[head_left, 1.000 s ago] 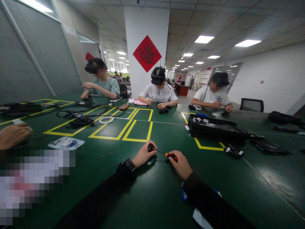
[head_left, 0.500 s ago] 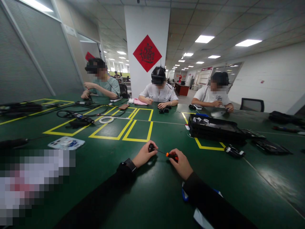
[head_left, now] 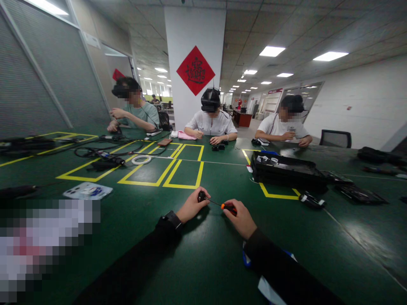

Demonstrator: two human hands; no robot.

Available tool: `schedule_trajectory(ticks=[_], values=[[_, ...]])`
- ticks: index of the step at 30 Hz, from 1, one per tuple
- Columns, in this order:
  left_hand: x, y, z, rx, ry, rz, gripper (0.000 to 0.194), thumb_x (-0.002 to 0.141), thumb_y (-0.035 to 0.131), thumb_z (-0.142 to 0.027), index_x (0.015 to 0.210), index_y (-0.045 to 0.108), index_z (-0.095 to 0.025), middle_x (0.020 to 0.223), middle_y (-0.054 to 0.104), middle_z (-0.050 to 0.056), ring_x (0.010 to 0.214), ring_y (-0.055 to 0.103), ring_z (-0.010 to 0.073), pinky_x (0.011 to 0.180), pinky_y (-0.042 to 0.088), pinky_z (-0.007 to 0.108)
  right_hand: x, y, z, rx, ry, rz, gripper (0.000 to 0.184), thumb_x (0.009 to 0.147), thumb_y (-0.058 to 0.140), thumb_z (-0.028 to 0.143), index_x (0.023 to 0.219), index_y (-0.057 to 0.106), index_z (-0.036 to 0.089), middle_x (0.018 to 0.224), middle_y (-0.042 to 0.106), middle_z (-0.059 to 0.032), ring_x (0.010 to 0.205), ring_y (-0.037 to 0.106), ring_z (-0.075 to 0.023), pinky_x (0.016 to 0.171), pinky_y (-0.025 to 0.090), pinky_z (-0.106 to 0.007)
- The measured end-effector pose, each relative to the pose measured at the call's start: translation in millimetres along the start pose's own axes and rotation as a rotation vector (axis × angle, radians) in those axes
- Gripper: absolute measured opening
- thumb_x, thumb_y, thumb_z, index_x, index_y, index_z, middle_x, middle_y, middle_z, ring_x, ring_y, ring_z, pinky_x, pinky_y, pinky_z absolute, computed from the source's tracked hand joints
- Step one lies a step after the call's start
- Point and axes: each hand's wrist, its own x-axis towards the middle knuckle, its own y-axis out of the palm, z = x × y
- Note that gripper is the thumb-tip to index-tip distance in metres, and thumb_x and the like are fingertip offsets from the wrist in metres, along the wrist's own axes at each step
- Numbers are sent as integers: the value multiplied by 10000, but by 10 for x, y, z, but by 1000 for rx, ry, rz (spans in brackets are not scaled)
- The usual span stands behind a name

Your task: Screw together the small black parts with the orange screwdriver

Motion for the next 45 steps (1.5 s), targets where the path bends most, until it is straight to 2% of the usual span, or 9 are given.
schedule_trajectory(ticks=[4,7,10,14,20,26,30,36,45], values=[[2,0,5,3,1,0,166,695,552,-166,853,501,-173,863,584,10,828,539,140,795,392,282,5,-6,-14,-3,-30,16,185,799,437,251,836,605,182,854,587,-43,870,511,-170,803,392,-315],[4,-1,6,4,7,-1,163,693,550,-161,847,501,-174,860,583,8,826,539,139,792,392,279,-1,1,-35,44,-10,4,150,755,499,238,870,582,188,865,581,-34,839,526,-162,785,409,-307],[4,-2,6,11,-1,-5,170,691,554,-163,853,502,-173,854,580,10,813,539,140,778,396,276,-9,19,-52,77,14,-11,203,724,543,251,917,560,192,882,576,-33,828,538,-158,782,419,-306],[-1,-5,-1,0,1,6,174,698,547,-160,865,498,-175,866,578,10,823,538,139,785,393,277,-8,21,-47,111,34,-18,228,765,479,250,973,555,195,911,576,-46,844,547,-157,788,423,-314],[3,2,10,-26,10,12,169,697,542,-154,860,498,-173,858,579,7,815,539,134,780,398,275,-15,0,3,100,-62,-72,266,686,542,172,951,558,193,898,586,-35,853,550,-159,811,415,-316],[-7,6,4,-10,23,-3,159,691,542,-150,843,498,-173,858,585,7,825,542,138,801,393,286,-25,28,-13,144,16,-57,219,720,480,183,919,572,183,872,606,-44,828,570,-163,778,440,-321],[-10,3,-2,-3,31,-1,166,690,540,-144,846,496,-176,853,580,4,822,541,137,797,392,284,-32,23,23,182,-21,-65,261,672,525,156,929,557,180,860,609,-36,809,576,-154,766,450,-301],[-2,10,36,-17,20,-5,167,685,553,-161,842,496,-177,862,587,10,834,544,142,814,391,292,-46,8,99,240,-26,-37,146,704,476,161,811,574,167,798,620,-31,745,585,-142,728,460,-285],[8,5,47,-30,5,-14,174,679,560,-166,840,496,-176,870,594,16,842,547,148,823,391,299,-49,-4,105,257,-9,-46,142,676,480,158,783,572,163,757,621,-21,702,587,-136,688,460,-265]])
